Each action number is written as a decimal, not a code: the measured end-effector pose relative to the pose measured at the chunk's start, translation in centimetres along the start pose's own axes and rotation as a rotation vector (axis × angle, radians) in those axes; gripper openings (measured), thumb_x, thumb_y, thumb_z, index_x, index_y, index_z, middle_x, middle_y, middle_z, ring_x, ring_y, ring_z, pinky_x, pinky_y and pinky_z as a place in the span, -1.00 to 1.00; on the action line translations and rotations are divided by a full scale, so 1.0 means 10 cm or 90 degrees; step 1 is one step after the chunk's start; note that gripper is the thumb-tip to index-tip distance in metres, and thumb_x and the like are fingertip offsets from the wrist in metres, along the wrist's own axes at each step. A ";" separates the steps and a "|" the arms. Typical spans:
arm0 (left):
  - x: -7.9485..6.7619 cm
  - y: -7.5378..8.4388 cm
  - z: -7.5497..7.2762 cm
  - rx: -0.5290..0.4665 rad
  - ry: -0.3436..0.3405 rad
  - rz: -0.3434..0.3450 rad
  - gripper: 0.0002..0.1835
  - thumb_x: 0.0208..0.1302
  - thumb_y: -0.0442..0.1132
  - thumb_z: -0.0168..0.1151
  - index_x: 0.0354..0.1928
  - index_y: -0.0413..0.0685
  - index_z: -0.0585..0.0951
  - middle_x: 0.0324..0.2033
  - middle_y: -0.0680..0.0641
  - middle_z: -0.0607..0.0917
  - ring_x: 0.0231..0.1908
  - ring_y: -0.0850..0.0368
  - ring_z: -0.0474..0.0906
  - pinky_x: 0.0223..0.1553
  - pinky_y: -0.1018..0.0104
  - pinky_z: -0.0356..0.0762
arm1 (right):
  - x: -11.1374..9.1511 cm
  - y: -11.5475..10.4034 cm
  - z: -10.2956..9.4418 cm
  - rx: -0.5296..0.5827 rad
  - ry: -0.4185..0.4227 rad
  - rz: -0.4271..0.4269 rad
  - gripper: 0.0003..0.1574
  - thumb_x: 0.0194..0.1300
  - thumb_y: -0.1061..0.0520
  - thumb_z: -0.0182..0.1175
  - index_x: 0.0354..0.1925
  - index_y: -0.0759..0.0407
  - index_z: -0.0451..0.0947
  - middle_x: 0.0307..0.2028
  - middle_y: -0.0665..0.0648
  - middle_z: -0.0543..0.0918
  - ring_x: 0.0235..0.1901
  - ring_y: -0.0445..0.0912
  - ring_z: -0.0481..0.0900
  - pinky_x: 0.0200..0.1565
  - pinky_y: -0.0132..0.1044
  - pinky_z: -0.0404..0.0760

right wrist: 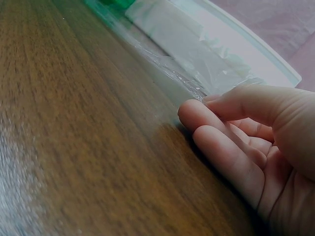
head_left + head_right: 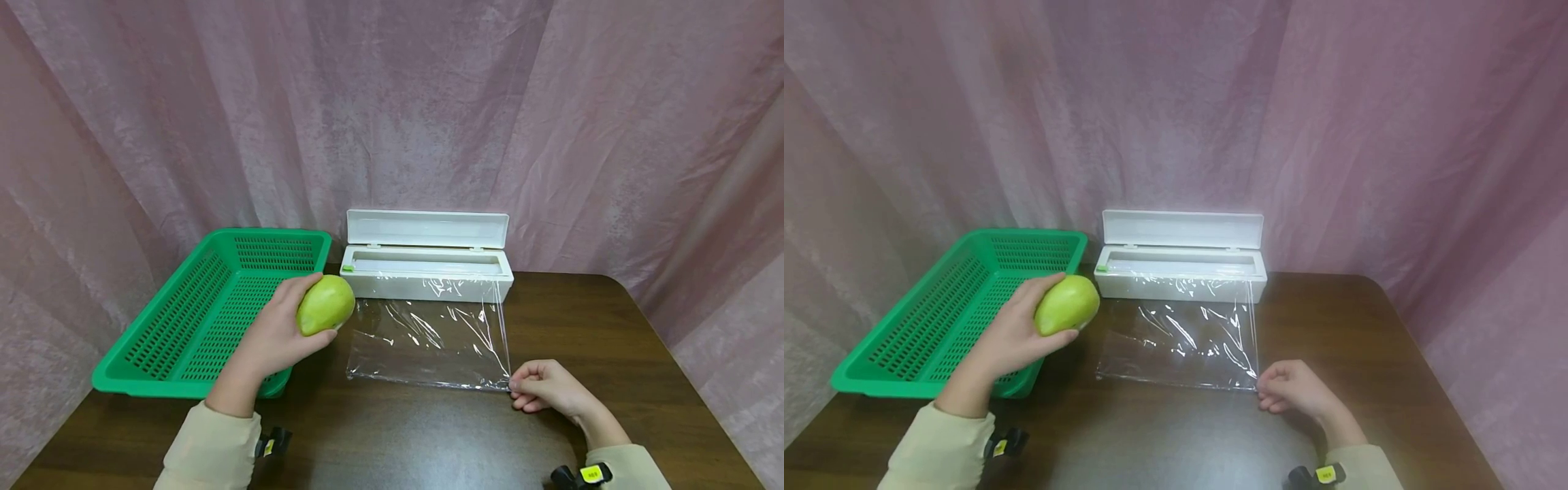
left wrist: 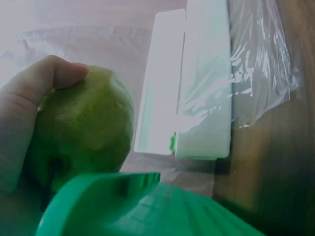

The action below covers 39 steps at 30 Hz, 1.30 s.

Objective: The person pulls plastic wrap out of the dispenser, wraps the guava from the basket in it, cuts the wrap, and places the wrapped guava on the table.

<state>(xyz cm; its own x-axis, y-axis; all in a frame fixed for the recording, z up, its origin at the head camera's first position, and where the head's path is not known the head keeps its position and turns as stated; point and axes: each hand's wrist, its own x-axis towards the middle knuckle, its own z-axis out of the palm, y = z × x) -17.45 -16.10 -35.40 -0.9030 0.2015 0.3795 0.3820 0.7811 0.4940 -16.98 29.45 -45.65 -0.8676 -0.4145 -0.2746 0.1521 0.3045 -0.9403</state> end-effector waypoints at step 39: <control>0.07 0.21 0.54 0.018 -0.043 0.066 -0.13 -0.10 0.03 0.44 0.32 0.11 0.31 0.18 -0.07 0.40 -0.06 0.01 0.52 -0.18 0.11 0.54 | -0.01 -0.03 0.01 -0.002 -0.003 0.002 -0.59 0.32 0.22 0.12 -0.17 0.66 0.40 -0.46 0.04 0.68 -0.47 -0.20 0.69 -0.42 -0.35 0.65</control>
<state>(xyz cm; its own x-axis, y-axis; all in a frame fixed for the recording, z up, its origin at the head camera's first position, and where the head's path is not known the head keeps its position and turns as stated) -18.30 -11.12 -38.36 -0.8706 0.3205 0.3733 0.4689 0.7704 0.4321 -16.93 29.27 -45.36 -0.8650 -0.4178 -0.2780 0.1526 0.3088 -0.9388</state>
